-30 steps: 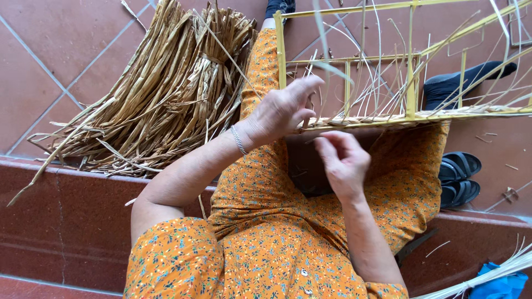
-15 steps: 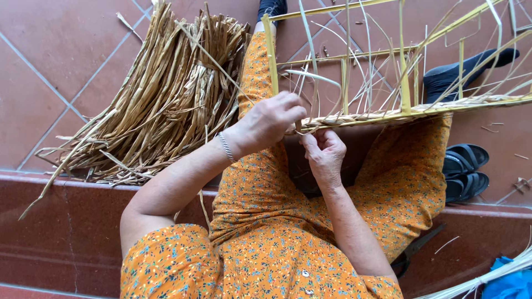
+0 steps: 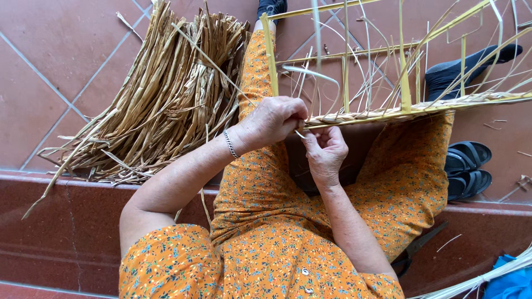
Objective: The person trims excess woven fibers from a rectangular basket frame using shears, then weaves additional dried plant strips into the frame by hand. The basket is rotated to access different edges during the process.
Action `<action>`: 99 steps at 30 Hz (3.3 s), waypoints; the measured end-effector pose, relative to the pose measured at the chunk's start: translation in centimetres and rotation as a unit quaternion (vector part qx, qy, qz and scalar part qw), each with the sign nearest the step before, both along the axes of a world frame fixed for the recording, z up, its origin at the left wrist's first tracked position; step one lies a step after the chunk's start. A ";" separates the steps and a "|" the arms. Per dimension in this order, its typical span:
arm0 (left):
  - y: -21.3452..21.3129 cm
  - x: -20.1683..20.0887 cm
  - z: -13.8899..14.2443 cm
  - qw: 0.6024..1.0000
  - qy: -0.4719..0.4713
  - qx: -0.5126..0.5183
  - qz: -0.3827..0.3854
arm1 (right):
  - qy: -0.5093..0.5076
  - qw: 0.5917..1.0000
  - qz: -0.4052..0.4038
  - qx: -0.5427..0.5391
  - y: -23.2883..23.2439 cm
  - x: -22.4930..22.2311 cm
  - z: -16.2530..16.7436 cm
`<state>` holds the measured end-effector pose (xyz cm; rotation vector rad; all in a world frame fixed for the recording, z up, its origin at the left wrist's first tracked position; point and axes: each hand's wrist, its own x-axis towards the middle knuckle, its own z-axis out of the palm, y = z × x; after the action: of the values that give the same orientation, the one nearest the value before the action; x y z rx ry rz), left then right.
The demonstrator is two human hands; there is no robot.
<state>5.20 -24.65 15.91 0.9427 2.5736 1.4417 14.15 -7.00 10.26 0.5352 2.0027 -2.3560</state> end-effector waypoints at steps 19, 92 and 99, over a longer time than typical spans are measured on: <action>0.3 -1.6 0.7 0.964 -0.264 -0.034 -0.024 | 0.246 0.898 0.068 0.358 0.0 -0.1 3.4; 3.1 4.9 -2.7 0.983 0.006 0.007 0.184 | 0.210 0.917 0.002 0.340 -2.2 1.4 0.3; 3.1 4.9 -2.4 0.980 0.070 0.018 0.187 | 0.222 0.936 -0.001 0.274 -2.2 0.7 -0.5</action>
<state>10.06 -21.58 13.50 0.6027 2.9619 1.5561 14.83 -9.24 9.79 -0.0199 2.8760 -2.0271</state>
